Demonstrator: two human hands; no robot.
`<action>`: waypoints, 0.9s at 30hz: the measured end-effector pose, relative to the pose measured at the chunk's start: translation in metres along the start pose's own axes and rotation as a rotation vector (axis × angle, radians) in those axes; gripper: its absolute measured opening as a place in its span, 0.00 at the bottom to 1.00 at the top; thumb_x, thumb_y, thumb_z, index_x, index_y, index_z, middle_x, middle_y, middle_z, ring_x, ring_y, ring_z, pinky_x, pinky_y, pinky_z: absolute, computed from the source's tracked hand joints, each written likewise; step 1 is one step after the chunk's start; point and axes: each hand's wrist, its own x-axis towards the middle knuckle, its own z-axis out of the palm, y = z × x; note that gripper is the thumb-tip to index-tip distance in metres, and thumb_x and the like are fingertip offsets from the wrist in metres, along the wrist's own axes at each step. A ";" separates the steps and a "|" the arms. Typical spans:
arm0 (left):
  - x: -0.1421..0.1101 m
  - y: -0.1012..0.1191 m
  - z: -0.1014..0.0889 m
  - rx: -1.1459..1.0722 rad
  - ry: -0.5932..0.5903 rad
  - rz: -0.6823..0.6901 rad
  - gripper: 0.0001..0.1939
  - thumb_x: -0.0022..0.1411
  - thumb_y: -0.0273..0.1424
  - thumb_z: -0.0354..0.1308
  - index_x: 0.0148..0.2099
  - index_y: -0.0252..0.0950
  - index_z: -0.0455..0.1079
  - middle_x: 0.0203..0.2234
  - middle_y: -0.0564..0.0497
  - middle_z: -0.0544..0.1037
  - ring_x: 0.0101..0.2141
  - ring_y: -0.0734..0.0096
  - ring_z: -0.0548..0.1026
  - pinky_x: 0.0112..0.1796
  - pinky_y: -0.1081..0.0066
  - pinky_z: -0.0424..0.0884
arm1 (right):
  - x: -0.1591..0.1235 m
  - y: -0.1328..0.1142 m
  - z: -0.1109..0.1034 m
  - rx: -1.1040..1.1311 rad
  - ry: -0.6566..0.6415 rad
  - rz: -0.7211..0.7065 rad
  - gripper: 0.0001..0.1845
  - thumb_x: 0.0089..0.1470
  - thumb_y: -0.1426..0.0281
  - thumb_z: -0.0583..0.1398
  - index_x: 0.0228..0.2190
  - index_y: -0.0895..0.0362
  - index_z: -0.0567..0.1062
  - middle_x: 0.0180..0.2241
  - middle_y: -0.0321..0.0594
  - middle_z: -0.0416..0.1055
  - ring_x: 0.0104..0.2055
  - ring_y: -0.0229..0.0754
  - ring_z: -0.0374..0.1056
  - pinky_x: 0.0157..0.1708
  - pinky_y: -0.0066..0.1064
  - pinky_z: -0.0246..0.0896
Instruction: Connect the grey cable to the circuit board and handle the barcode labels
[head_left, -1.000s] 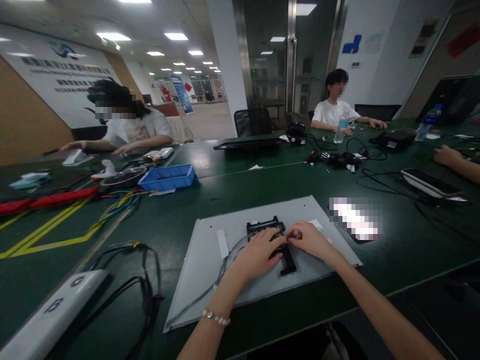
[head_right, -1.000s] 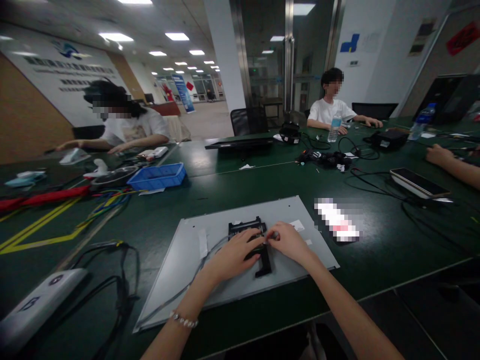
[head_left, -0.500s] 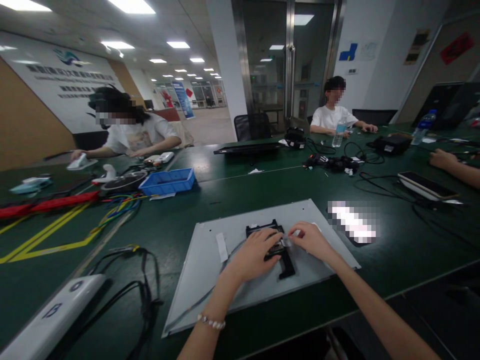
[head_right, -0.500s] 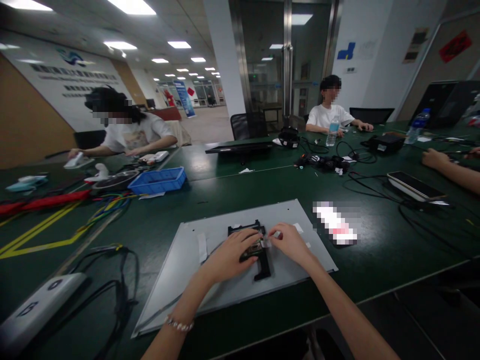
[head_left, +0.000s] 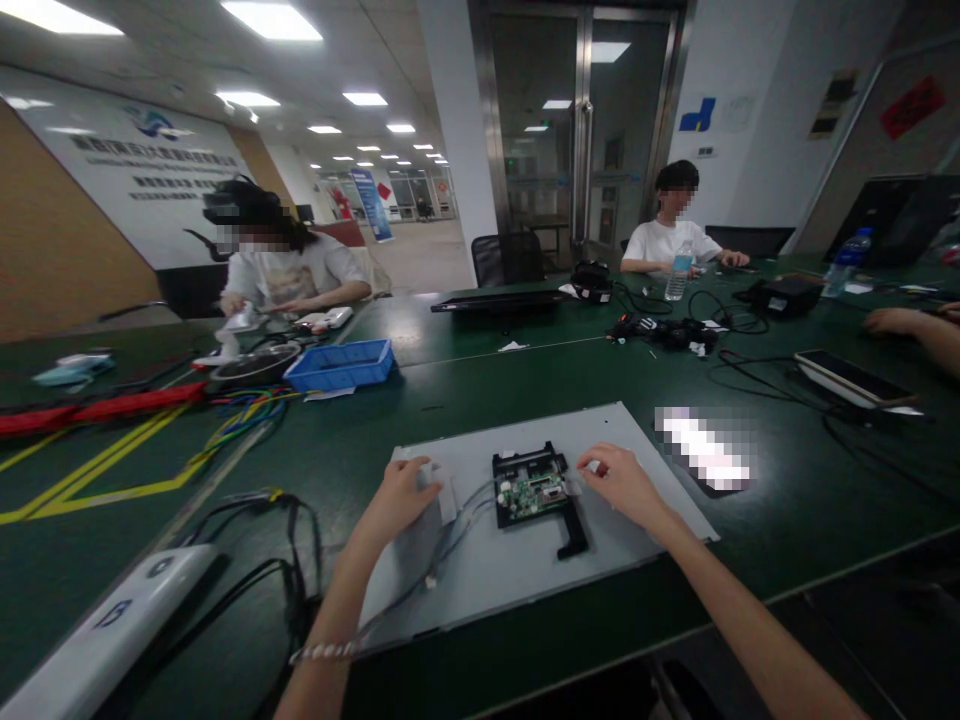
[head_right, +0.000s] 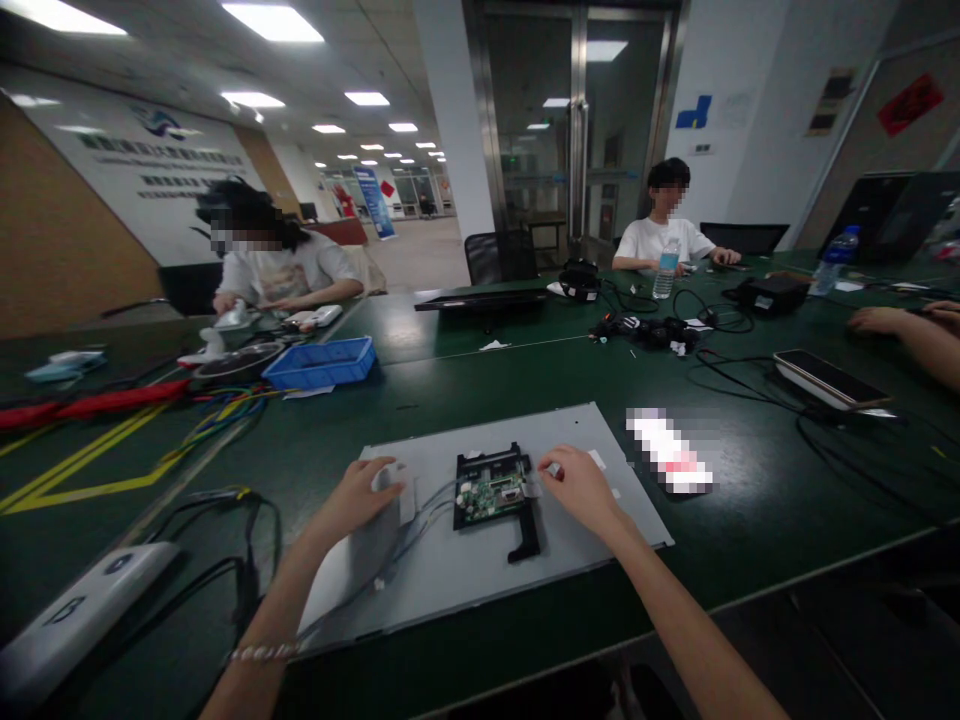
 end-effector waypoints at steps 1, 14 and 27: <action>-0.001 -0.004 0.002 -0.018 -0.007 -0.002 0.27 0.51 0.40 0.53 0.51 0.30 0.66 0.41 0.43 0.70 0.44 0.61 0.71 0.49 0.66 0.64 | -0.001 0.000 0.000 -0.010 -0.002 -0.002 0.07 0.50 0.75 0.57 0.30 0.56 0.75 0.33 0.37 0.71 0.27 0.35 0.65 0.33 0.30 0.61; -0.012 0.007 -0.007 -0.120 -0.104 0.064 0.11 0.51 0.33 0.49 0.34 0.37 0.71 0.31 0.50 0.77 0.34 0.66 0.74 0.39 0.70 0.67 | -0.005 -0.003 -0.005 -0.037 -0.036 0.008 0.08 0.51 0.74 0.56 0.32 0.56 0.75 0.34 0.38 0.72 0.28 0.36 0.66 0.34 0.30 0.62; -0.010 0.022 -0.002 -0.219 -0.067 0.036 0.13 0.50 0.36 0.51 0.33 0.35 0.72 0.28 0.50 0.76 0.29 0.69 0.73 0.35 0.71 0.68 | -0.006 -0.035 -0.005 -0.052 -0.079 -0.101 0.08 0.53 0.74 0.55 0.34 0.56 0.74 0.36 0.40 0.71 0.35 0.39 0.67 0.36 0.31 0.62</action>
